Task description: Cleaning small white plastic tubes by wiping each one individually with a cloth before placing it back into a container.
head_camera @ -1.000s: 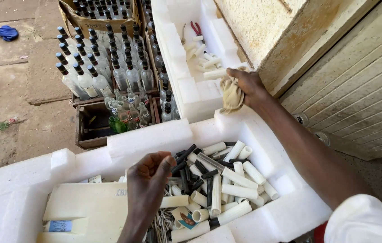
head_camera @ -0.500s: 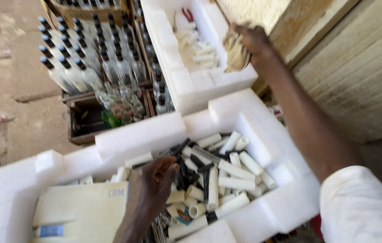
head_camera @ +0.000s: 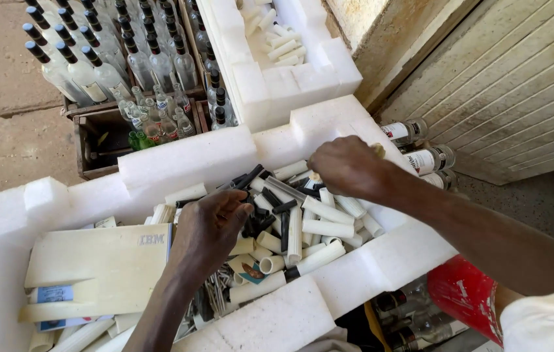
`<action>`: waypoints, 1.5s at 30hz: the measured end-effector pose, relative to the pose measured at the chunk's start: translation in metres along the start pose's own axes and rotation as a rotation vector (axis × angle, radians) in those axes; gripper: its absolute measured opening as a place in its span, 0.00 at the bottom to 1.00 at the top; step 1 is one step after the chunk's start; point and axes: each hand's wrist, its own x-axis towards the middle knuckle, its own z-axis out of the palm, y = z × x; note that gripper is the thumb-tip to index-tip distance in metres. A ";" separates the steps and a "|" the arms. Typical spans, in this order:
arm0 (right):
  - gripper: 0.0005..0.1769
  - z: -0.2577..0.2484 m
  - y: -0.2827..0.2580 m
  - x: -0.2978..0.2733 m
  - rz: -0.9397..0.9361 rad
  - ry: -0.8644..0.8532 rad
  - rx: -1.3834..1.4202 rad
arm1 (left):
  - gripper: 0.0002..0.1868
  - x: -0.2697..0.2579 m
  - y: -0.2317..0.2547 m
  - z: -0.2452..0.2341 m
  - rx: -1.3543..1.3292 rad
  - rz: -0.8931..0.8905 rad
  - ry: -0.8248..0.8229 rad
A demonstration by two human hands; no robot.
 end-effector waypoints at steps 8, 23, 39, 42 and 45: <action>0.14 0.003 -0.002 -0.011 -0.001 0.024 -0.076 | 0.16 -0.002 0.001 -0.005 -0.078 0.033 0.044; 0.17 -0.126 -0.083 -0.021 -0.344 0.356 0.764 | 0.44 0.005 0.018 -0.031 -1.247 -0.235 0.107; 0.14 -0.129 -0.077 0.024 0.228 0.674 2.045 | 0.46 0.020 0.000 -0.018 -1.520 -0.284 0.205; 0.27 -0.089 -0.106 0.034 0.056 0.511 1.852 | 0.46 0.021 0.006 -0.015 -1.501 -0.338 0.279; 0.25 -0.101 -0.156 -0.001 -0.268 0.619 1.032 | 0.42 0.016 -0.011 -0.011 -1.417 -0.487 0.473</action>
